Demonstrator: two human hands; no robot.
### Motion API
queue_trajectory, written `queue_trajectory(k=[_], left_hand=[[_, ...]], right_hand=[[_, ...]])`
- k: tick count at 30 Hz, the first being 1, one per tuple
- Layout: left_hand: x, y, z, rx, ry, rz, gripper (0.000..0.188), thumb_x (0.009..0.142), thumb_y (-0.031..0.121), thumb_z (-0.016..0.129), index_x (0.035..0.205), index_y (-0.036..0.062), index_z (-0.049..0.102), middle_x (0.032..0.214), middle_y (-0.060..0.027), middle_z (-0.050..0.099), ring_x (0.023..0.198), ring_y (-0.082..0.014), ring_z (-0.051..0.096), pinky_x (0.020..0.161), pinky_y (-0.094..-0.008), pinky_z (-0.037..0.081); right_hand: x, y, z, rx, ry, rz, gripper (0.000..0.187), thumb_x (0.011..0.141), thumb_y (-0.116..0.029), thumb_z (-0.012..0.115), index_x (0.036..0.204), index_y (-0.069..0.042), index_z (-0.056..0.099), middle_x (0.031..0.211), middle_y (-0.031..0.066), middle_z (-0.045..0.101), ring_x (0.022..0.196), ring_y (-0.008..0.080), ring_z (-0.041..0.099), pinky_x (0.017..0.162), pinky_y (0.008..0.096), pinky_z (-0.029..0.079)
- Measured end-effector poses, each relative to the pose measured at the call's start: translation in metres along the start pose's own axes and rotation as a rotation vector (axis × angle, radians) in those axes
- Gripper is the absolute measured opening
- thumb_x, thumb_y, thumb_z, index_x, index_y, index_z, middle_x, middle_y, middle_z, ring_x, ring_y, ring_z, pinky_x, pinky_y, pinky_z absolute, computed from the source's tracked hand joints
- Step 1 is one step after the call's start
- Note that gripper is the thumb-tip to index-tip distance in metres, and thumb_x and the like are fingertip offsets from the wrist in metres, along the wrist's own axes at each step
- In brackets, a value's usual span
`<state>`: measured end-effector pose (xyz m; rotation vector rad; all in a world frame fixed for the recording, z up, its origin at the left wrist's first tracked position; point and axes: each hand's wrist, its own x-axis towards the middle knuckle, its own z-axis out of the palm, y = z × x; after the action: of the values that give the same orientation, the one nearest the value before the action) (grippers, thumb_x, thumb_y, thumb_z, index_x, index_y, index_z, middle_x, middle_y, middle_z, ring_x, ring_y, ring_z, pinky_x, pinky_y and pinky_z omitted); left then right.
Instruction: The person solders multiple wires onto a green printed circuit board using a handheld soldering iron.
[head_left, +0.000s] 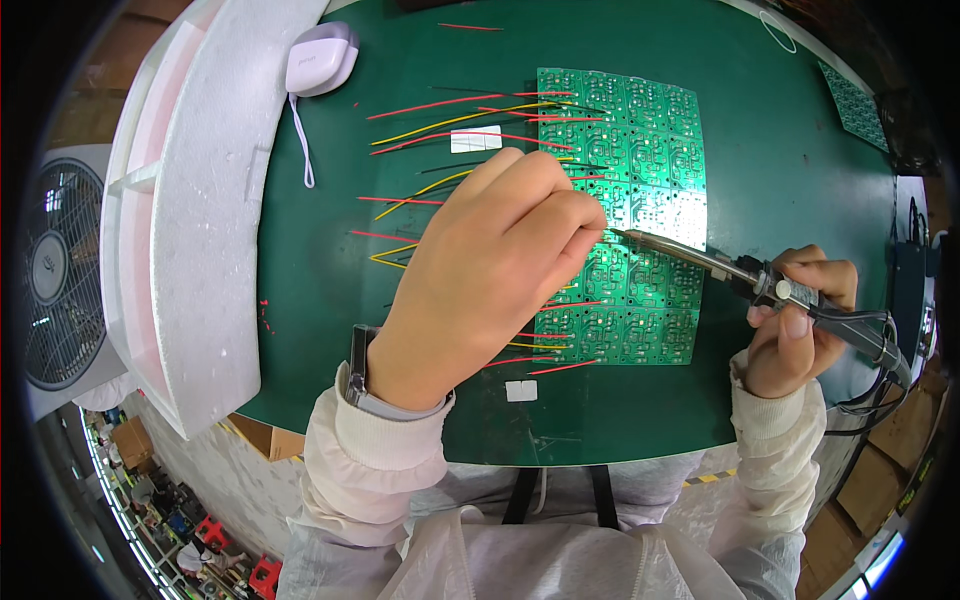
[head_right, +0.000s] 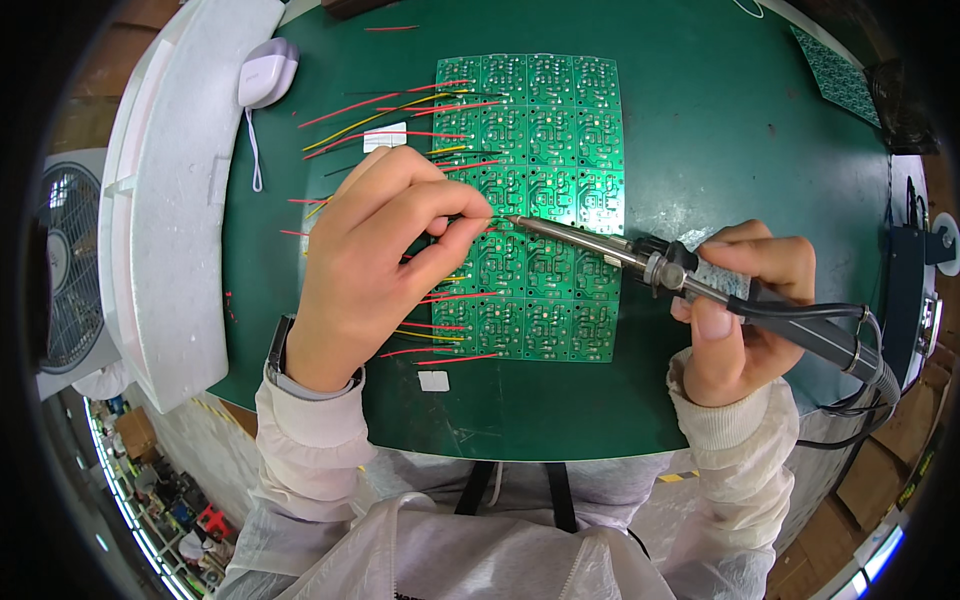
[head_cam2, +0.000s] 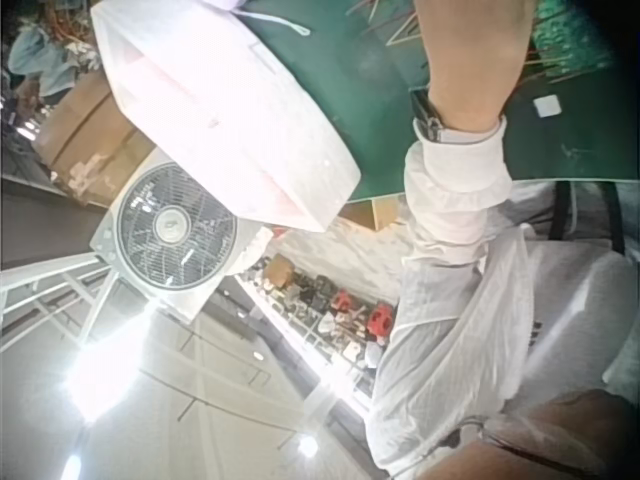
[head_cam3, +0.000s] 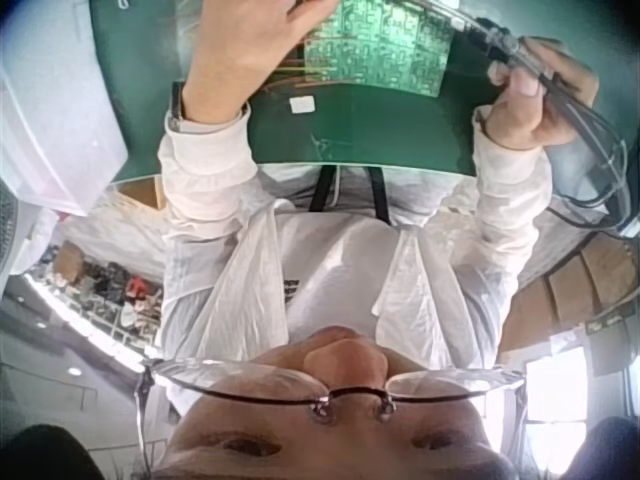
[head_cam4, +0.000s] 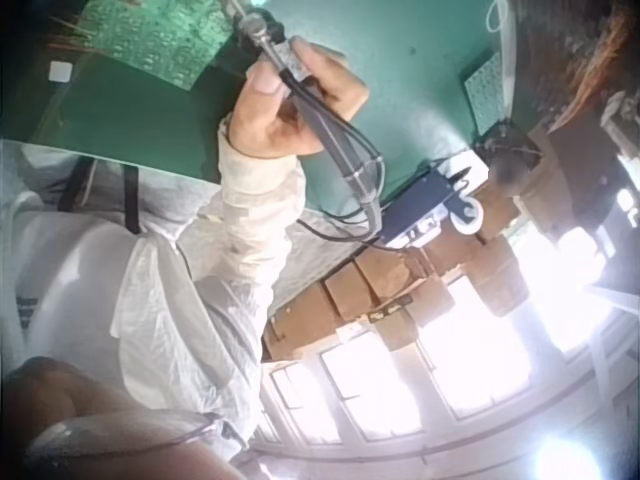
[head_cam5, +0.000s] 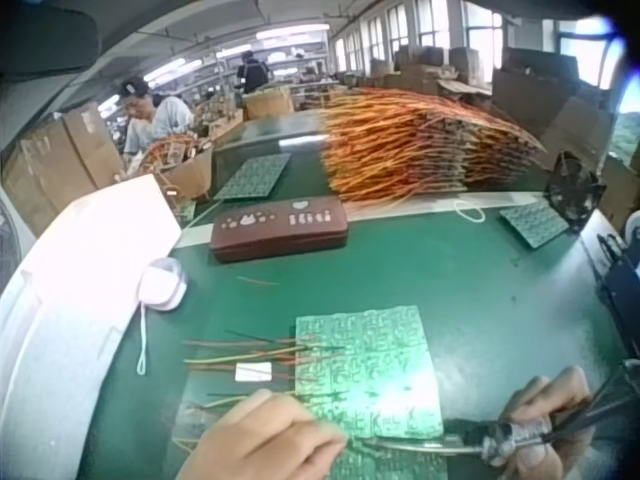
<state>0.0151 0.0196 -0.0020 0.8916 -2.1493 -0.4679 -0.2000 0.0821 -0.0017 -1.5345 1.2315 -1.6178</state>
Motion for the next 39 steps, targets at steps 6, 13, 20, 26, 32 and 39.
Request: queue_trajectory(k=[6, 13, 20, 26, 32, 39], left_hand=[[-0.0007, -0.0011, 0.0007, -0.004, -0.004, -0.014, 0.02, 0.06, -0.004, 0.066, 0.074, 0.0044, 0.055, 0.067, -0.0029, 0.048, 0.055, -0.0133, 0.046, 0.049, -0.0241, 0.037], [-0.0014, -0.0025, -0.0008, -0.053, -0.034, -0.061, 0.018, 0.062, -0.004, 0.064, 0.075, 0.0041, 0.055, 0.069, -0.0031, 0.052, 0.055, -0.012, 0.048, 0.049, -0.0226, 0.038], [-0.0005, -0.0031, -0.0006, -0.056, -0.043, -0.057, 0.017, 0.063, -0.004, 0.064, 0.076, 0.0039, 0.056, 0.069, -0.0032, 0.052, 0.056, -0.0119, 0.048, 0.049, -0.0225, 0.039], [-0.0005, -0.0005, -0.0019, -0.039, -0.077, -0.086, 0.016, 0.063, -0.002, 0.064, 0.075, 0.0037, 0.056, 0.068, -0.0033, 0.05, 0.056, -0.0121, 0.047, 0.051, -0.0229, 0.038], [0.0015, 0.0023, -0.0005, -0.055, -0.081, -0.148, 0.011, 0.064, -0.001, 0.063, 0.071, 0.0039, 0.055, 0.067, -0.0025, 0.047, 0.057, -0.0116, 0.046, 0.052, -0.0225, 0.038], [0.0011, 0.0031, -0.0021, -0.046, -0.107, -0.136, 0.012, 0.063, -0.002, 0.062, 0.071, 0.0037, 0.055, 0.067, -0.0029, 0.046, 0.057, -0.0114, 0.046, 0.052, -0.0221, 0.038]], right_hand=[[0.0005, 0.0038, -0.0008, 0.005, -0.003, -0.04, 0.034, 0.074, -0.025, 0.06, 0.086, 0.003, 0.045, 0.068, 0.0096, 0.047, 0.048, 0.0088, 0.042, 0.044, 0.0193, 0.036], [0.0003, 0.0019, 0.0004, -0.022, -0.012, -0.049, 0.034, 0.074, -0.025, 0.061, 0.085, 0.004, 0.045, 0.064, 0.0085, 0.047, 0.049, 0.0093, 0.041, 0.046, 0.0202, 0.035], [0.0004, 0.0018, 0.0003, -0.018, -0.019, -0.059, 0.034, 0.074, -0.024, 0.062, 0.084, 0.004, 0.045, 0.065, 0.0087, 0.047, 0.05, 0.0097, 0.042, 0.047, 0.0205, 0.035], [-0.003, 0.0045, 0.0036, -0.05, -0.009, -0.084, 0.035, 0.075, -0.028, 0.06, 0.083, 0.002, 0.044, 0.064, 0.0076, 0.044, 0.049, 0.0089, 0.038, 0.044, 0.0194, 0.033], [-0.0051, 0.0037, -0.0003, -0.029, -0.039, -0.091, 0.034, 0.076, -0.025, 0.06, 0.085, 0.003, 0.044, 0.065, 0.0087, 0.048, 0.051, 0.0099, 0.043, 0.048, 0.0207, 0.036], [-0.0067, 0.0029, -0.0011, -0.068, -0.053, -0.112, 0.031, 0.078, -0.023, 0.058, 0.086, 0.003, 0.043, 0.064, 0.0089, 0.048, 0.045, 0.0083, 0.044, 0.043, 0.0185, 0.037]])
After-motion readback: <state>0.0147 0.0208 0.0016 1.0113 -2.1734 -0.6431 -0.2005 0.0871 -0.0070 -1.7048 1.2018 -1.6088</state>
